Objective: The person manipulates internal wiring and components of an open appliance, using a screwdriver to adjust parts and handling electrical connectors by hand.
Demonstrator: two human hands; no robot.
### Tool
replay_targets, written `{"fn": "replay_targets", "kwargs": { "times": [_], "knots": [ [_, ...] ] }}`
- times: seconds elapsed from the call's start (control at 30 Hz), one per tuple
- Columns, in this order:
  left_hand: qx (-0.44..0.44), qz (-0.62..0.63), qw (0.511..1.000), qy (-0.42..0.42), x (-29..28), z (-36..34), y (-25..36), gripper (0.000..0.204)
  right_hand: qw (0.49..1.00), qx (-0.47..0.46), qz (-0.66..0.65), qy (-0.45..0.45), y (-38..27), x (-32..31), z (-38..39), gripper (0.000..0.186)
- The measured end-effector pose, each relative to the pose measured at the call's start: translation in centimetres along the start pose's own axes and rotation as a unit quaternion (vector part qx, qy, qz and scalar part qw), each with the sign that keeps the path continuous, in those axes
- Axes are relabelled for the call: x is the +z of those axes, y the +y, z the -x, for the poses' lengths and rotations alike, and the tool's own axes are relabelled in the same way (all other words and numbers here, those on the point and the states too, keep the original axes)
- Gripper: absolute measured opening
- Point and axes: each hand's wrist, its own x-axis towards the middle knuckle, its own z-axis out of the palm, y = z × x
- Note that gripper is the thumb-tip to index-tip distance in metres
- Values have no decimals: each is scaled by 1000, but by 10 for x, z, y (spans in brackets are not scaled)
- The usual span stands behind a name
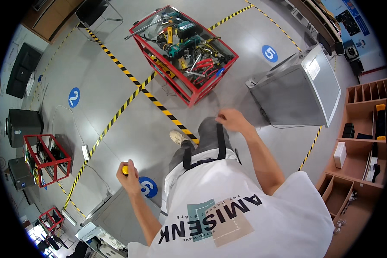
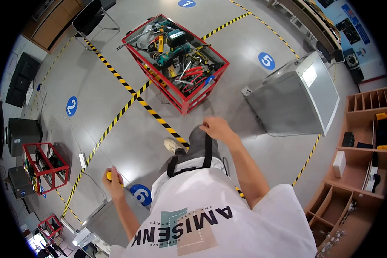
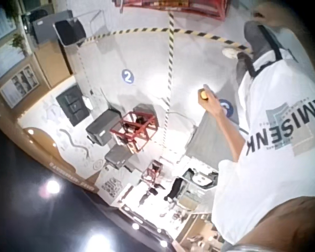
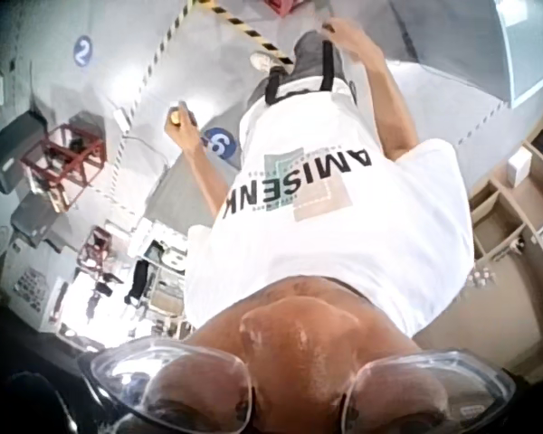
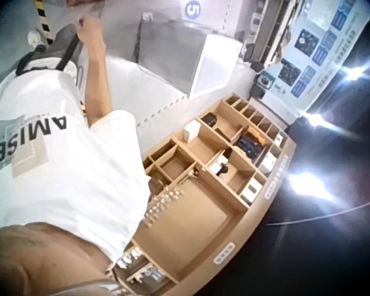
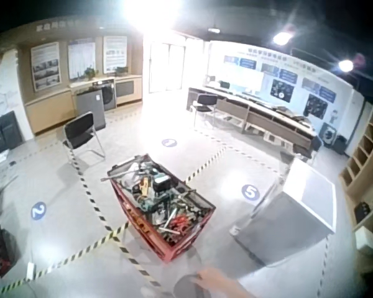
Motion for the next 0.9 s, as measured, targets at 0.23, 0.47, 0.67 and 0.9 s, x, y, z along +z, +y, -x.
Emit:
{"fn": "replay_targets", "kwargs": {
  "times": [0.23,0.47,0.67,0.9],
  "knots": [
    [16,-36,995,94,50,-39,38,36,996,66,61,-23,69,-70,-127,29],
    [-124,-49,945,298,155,17,72,38,997,-15,74,-4,113,-117,-296,25],
    [-188,-94,920,330,217,46,112,41,995,-52,88,9,125,-148,-396,24],
    [-212,-123,897,367,264,50,133,41,994,-46,76,-59,138,-131,-397,24]
  ]
}}
